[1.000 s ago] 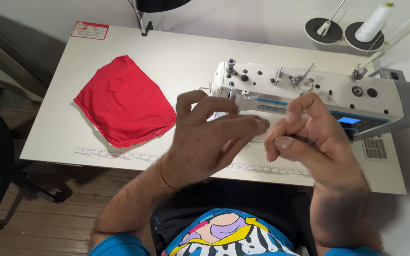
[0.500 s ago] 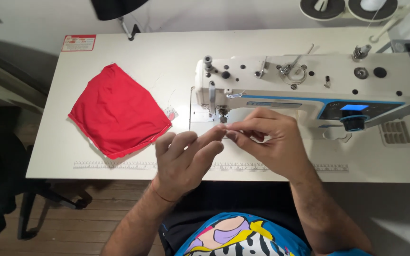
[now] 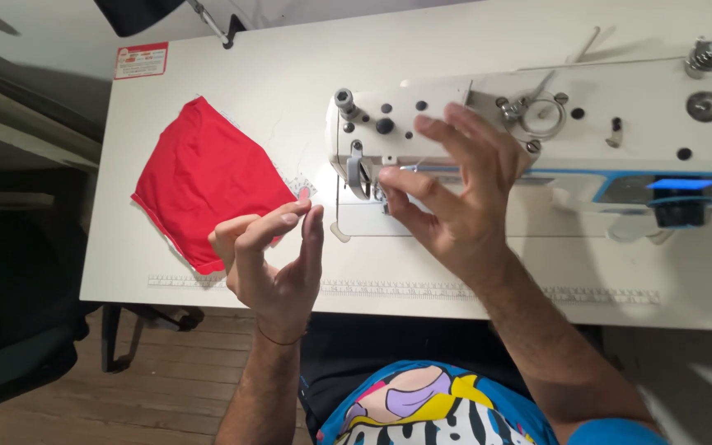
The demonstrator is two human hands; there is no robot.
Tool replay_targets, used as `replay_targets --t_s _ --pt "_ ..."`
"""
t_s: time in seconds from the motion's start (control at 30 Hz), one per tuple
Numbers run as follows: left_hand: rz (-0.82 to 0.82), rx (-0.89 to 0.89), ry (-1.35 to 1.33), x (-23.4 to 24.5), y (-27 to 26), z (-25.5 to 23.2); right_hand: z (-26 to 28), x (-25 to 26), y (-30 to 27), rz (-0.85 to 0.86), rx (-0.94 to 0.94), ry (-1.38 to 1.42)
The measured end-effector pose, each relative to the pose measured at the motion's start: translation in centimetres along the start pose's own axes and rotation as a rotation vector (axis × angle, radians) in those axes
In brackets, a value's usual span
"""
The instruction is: Threading an industrial sewing machine with white thread
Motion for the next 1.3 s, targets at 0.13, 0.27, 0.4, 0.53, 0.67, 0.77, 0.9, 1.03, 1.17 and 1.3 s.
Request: replay_targets --t_s 0.13,0.27,0.4,0.53,0.67,0.77,0.9,1.03,1.17,1.3 --pt "0.044 0.052 -0.096 -1.5 0.6 0.7 0.7 -0.2 -0.1 -0.049 0.126 -0.096" --pt "0.069 0.005 -0.113 -3.3 1.3 1.2 0.9 -0.1 0.2 -0.072 0.149 -0.115" --pt "0.100 0.011 -0.245 -4.3 1.0 2.1 1.1 0.1 0.4 -0.063 0.148 -0.109" --pt "0.131 -0.009 -0.272 -4.8 1.2 2.0 1.1 -0.1 0.4 -0.064 0.159 -0.138" --pt "0.108 -0.023 -0.263 -4.8 1.5 1.8 1.2 -0.1 0.5 -0.072 0.162 -0.133" --pt "0.098 -0.015 -0.233 -4.7 1.4 2.0 1.2 -0.3 0.4 -0.083 0.169 -0.161" --pt "0.101 -0.024 -0.230 -4.7 1.6 2.0 1.2 -0.6 0.3 -0.096 0.184 -0.194" --pt "0.109 -0.053 -0.206 -4.8 1.3 2.2 1.2 -0.7 0.4 -0.097 0.178 -0.212" --pt "0.106 -0.125 -0.164 -4.7 1.2 2.2 1.6 -0.5 0.9 -0.100 0.175 -0.223" --pt "0.085 -0.108 -0.057 -4.5 0.8 3.0 1.1 -1.0 0.1 -0.089 0.181 -0.235"
Point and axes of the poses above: each hand's wrist, its own y-axis towards the middle knuckle, its own x-axis out of the back of the hand, z = x × y, the point moved 8 cm from there along y, towards the middle knuckle, and after that the axes turned 2 degrees about -x, right-handed, at the moved point
